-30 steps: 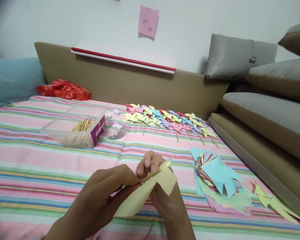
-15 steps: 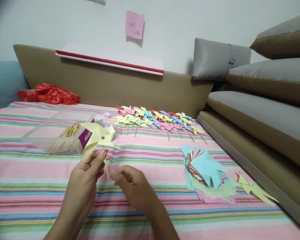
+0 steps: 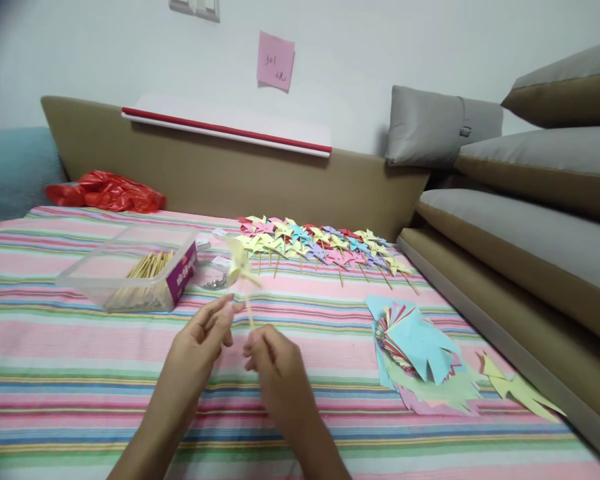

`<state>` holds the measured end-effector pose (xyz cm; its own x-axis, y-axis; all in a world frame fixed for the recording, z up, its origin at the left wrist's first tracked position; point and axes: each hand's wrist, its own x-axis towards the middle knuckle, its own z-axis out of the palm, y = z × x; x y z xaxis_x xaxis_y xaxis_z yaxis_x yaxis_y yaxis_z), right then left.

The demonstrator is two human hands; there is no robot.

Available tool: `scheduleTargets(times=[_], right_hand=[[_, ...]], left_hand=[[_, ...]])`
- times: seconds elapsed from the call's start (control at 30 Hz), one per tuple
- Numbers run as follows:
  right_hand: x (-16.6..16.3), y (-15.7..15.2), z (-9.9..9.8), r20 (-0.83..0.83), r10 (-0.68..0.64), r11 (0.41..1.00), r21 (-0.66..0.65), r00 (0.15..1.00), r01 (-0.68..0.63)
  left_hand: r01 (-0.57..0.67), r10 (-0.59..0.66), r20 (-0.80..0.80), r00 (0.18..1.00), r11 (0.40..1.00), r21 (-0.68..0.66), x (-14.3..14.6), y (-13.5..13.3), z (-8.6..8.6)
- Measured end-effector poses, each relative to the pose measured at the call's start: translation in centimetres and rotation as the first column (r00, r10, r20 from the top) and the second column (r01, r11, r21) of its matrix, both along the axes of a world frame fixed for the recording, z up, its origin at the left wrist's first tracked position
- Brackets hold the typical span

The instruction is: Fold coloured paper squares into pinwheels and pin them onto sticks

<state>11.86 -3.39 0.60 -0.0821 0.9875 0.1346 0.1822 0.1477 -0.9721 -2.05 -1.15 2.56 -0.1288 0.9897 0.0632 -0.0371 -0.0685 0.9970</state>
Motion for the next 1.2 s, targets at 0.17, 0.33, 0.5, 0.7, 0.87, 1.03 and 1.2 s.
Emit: scheduleTargets(times=[0.17,0.33,0.5,0.7,0.87,1.03,1.2], right_hand=[[4.3,5.6,-0.3,0.406,-0.354,0.934,0.115,0.843,0.337],[6.2,13.8,-0.5,0.640,-0.425,0.874,0.108,0.640,0.474],[5.1,19.3,-1.9,0.791,-0.347,0.854,0.044,0.504,0.518],[4.4,21.0,-4.0,0.876,-0.249,0.862,0.006,0.413,0.506],[4.2,21.1,-4.4,0.897,-0.233,0.872,0.022,0.376,0.488],[4.4,18.4,-4.0,0.878,-0.283,0.891,0.092,0.386,0.444],[8.0,11.0,-3.1,0.808,-0.431,0.874,0.263,0.401,0.409]], left_hand=[[0.237,-0.228,-0.215,0.950,0.971,0.015,-0.1,-0.4,-0.2],[0.254,-0.250,-0.282,0.926,0.967,-0.025,-0.2,-0.9,-0.1],[0.277,-0.288,-0.277,0.917,0.958,-0.080,-1.0,-1.2,-0.3],[0.243,-0.263,-0.230,0.937,0.964,-0.110,-2.4,-1.4,-0.4],[0.238,-0.259,-0.267,0.928,0.965,-0.107,-3.3,-1.5,-0.4],[0.207,-0.231,-0.299,0.926,0.972,-0.111,-3.6,-1.2,-0.5],[0.222,-0.232,-0.304,0.924,0.973,-0.067,-3.9,-0.9,-0.5]])
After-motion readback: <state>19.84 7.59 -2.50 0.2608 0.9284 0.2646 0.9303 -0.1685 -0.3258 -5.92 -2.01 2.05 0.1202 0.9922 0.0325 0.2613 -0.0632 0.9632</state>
